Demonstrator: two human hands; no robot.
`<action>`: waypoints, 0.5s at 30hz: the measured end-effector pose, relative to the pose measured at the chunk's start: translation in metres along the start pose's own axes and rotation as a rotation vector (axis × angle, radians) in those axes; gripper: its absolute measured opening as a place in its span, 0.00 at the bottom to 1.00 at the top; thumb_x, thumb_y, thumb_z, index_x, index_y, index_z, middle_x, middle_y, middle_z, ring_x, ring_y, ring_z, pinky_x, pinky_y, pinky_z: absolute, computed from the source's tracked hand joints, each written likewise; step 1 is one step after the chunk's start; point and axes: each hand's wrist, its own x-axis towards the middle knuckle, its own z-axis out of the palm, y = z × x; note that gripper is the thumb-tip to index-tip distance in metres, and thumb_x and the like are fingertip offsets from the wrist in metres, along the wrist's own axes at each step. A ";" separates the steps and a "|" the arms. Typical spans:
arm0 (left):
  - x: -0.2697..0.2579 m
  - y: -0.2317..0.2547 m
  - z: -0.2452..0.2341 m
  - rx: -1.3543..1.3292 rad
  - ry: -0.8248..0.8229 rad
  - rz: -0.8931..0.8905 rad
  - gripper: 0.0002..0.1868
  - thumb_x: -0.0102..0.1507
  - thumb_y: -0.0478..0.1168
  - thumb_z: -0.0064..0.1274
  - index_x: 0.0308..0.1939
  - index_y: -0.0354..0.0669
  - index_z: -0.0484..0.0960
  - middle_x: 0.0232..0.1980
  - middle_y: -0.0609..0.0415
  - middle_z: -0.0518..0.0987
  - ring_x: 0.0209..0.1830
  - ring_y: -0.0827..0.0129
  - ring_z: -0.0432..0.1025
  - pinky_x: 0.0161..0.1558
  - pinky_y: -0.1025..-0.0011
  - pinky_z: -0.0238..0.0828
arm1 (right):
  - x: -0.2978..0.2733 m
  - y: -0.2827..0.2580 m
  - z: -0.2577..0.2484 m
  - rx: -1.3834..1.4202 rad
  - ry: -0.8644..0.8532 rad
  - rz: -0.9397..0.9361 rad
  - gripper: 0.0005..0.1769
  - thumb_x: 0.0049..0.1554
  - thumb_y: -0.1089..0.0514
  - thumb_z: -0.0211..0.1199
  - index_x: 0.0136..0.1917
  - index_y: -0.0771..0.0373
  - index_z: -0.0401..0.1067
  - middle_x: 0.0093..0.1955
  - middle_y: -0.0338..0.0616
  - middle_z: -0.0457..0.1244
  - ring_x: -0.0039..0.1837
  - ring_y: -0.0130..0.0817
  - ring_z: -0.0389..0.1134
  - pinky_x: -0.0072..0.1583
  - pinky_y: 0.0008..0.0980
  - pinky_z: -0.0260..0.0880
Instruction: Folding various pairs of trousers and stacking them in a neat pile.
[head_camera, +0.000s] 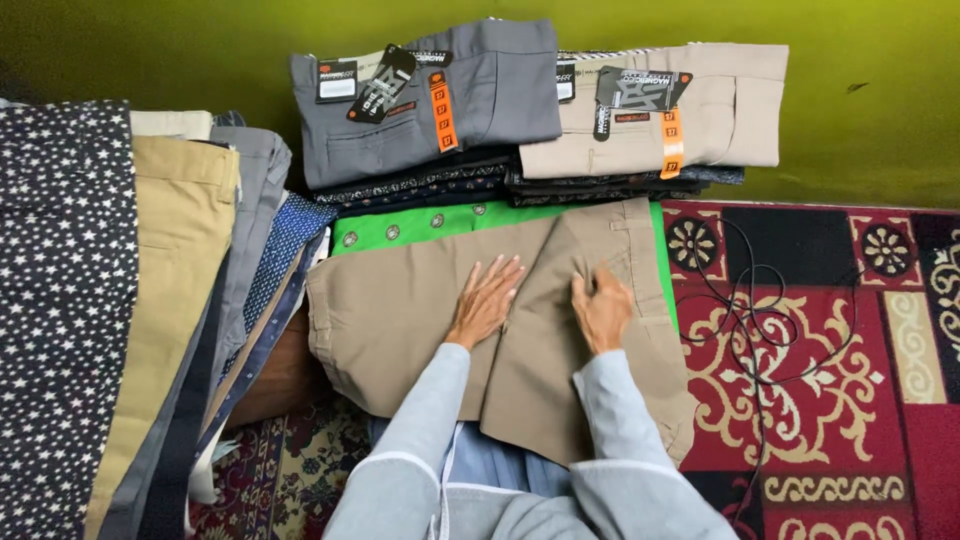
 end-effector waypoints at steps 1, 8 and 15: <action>-0.001 0.003 -0.006 -0.005 -0.001 -0.001 0.26 0.72 0.45 0.35 0.77 0.61 0.62 0.81 0.64 0.57 0.82 0.61 0.49 0.77 0.43 0.40 | -0.014 0.009 -0.004 -0.004 -0.003 0.000 0.18 0.59 0.39 0.65 0.47 0.55 0.74 0.40 0.47 0.69 0.48 0.47 0.74 0.57 0.44 0.69; -0.001 0.000 -0.019 0.012 -0.020 -0.007 0.25 0.72 0.44 0.38 0.75 0.55 0.65 0.80 0.57 0.59 0.81 0.56 0.51 0.76 0.43 0.42 | -0.078 0.015 -0.005 0.044 0.080 0.092 0.17 0.48 0.53 0.67 0.27 0.52 0.60 0.25 0.39 0.61 0.36 0.40 0.70 0.52 0.33 0.64; 0.072 0.007 -0.006 -0.072 -0.165 0.219 0.20 0.70 0.42 0.44 0.67 0.59 0.76 0.76 0.57 0.67 0.79 0.51 0.54 0.75 0.42 0.50 | -0.071 -0.003 -0.020 0.114 0.140 0.060 0.16 0.43 0.57 0.67 0.26 0.54 0.59 0.24 0.42 0.60 0.35 0.43 0.68 0.51 0.33 0.63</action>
